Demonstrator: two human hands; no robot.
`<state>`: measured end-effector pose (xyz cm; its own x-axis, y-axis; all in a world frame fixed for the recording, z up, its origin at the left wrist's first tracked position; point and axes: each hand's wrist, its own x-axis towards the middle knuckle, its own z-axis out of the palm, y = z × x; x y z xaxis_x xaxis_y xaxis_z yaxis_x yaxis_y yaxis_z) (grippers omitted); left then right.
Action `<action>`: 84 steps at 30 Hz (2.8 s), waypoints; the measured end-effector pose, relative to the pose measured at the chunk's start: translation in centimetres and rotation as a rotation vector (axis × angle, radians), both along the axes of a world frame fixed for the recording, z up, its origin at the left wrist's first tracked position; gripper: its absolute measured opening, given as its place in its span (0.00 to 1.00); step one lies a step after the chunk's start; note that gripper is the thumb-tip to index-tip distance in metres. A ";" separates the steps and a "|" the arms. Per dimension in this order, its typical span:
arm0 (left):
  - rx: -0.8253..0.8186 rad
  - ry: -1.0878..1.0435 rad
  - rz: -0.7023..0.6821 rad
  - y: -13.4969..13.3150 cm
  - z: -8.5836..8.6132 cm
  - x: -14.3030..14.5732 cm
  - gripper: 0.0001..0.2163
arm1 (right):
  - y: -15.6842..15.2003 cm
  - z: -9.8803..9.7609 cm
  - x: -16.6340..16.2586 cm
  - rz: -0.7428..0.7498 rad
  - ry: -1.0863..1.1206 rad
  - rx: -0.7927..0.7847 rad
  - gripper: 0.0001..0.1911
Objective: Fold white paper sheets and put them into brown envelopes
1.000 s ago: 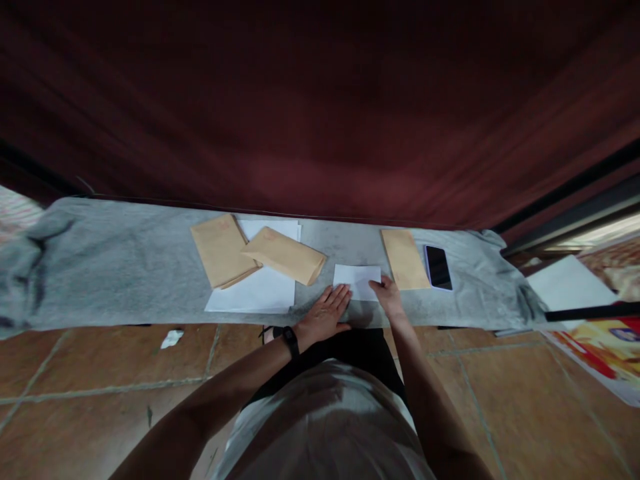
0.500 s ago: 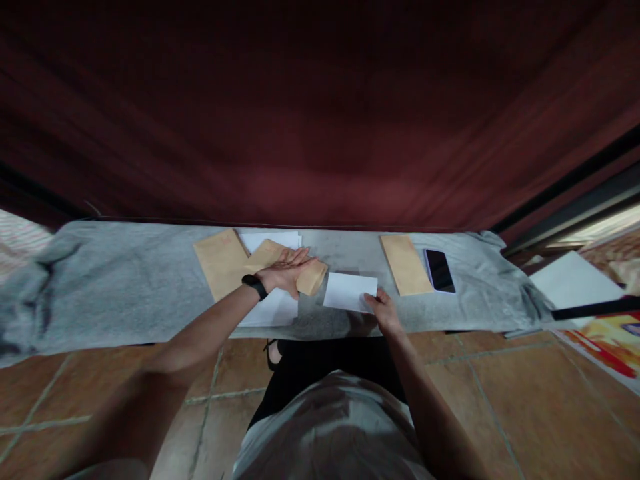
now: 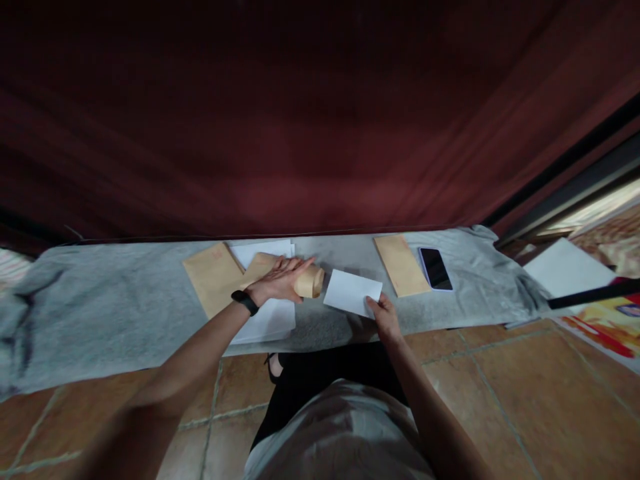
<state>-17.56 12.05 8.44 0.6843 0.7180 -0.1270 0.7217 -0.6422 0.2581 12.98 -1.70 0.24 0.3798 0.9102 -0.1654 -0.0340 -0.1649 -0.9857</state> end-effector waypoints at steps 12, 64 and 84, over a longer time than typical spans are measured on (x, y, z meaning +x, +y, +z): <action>0.070 -0.097 0.062 -2.1 -1.2 1.6 0.60 | -0.6 2.7 -2.1 0.028 -0.349 0.102 0.21; 0.180 -0.149 -0.049 -8.2 -0.1 8.6 0.58 | -0.3 2.0 -4.4 -0.050 -0.402 0.100 0.02; -0.402 -1.005 0.678 -11.9 -3.8 11.0 0.36 | 0.0 1.5 -3.0 -0.193 0.505 0.026 0.14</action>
<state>-6.56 0.17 4.62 0.1189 0.9913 -0.0574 0.2479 0.0263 0.9684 9.97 -1.70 1.78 0.4192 0.8382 -0.3487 -0.5319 -0.0845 -0.8426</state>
